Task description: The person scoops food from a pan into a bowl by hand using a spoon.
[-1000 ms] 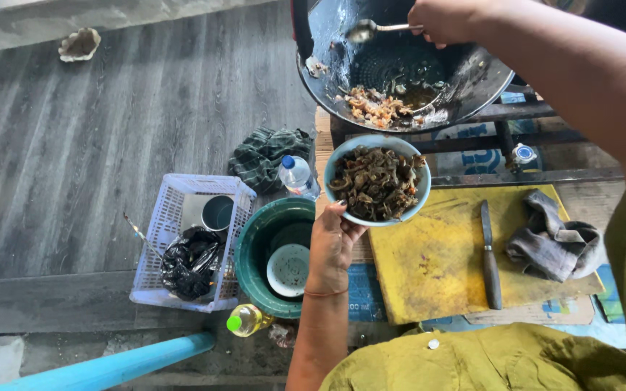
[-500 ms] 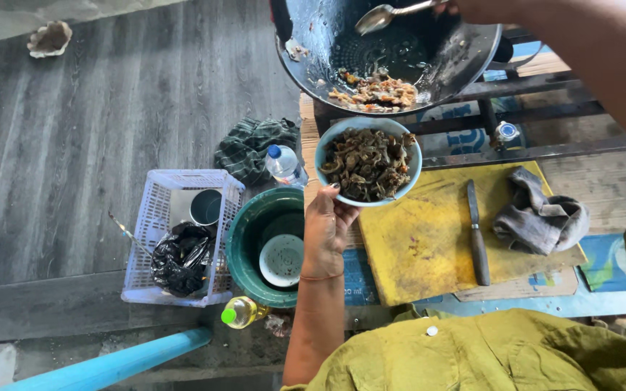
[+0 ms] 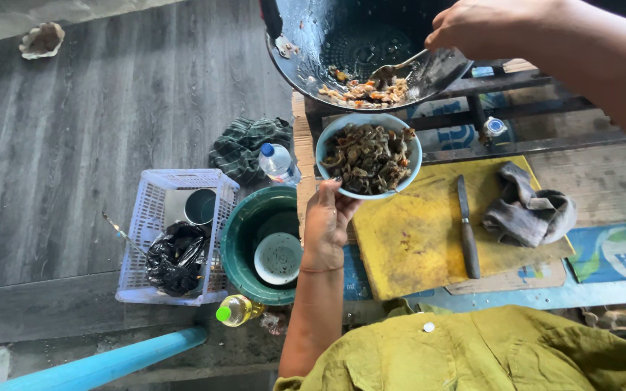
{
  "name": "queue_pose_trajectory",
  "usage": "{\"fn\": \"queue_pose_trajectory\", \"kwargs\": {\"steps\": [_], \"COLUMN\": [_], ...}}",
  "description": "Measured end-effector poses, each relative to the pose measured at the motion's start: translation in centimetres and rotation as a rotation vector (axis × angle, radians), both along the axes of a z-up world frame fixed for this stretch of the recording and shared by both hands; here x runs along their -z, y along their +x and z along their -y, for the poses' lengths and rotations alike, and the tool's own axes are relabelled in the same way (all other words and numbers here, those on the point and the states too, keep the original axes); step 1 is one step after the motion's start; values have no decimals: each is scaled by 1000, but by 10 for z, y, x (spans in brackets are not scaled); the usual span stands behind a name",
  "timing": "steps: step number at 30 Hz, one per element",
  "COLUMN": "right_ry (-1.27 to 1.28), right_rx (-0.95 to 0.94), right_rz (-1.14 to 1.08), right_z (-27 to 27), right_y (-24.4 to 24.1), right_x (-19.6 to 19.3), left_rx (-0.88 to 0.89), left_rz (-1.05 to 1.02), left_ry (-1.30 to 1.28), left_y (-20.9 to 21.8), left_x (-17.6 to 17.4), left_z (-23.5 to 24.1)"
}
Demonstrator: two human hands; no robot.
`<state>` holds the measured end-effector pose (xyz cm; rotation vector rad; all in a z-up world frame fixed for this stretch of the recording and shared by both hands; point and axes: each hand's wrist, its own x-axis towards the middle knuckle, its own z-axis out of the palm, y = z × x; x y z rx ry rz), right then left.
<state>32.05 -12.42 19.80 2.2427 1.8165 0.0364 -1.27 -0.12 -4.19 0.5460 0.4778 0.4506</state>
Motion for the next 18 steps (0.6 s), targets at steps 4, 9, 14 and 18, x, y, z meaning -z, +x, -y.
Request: {"fn": "queue_pose_trajectory", "kwargs": {"steps": [4, 9, 14, 18], "right_ry": [36, -138, 219, 129], "right_rx": [-54, 121, 21, 96], "right_rz": [89, 506, 435, 204], "right_z": [21, 38, 46, 48], "right_y": [-25, -46, -48, -73], "right_x": [-22, -23, -4, -16], "left_rx": [40, 72, 66, 51], "left_rz": [27, 27, 4, 42], "left_ry": [-52, -48, -47, -40], "left_y": [11, 18, 18, 17], "left_x": [6, 2, -6, -6], "left_z": [6, 16, 20, 21]}}
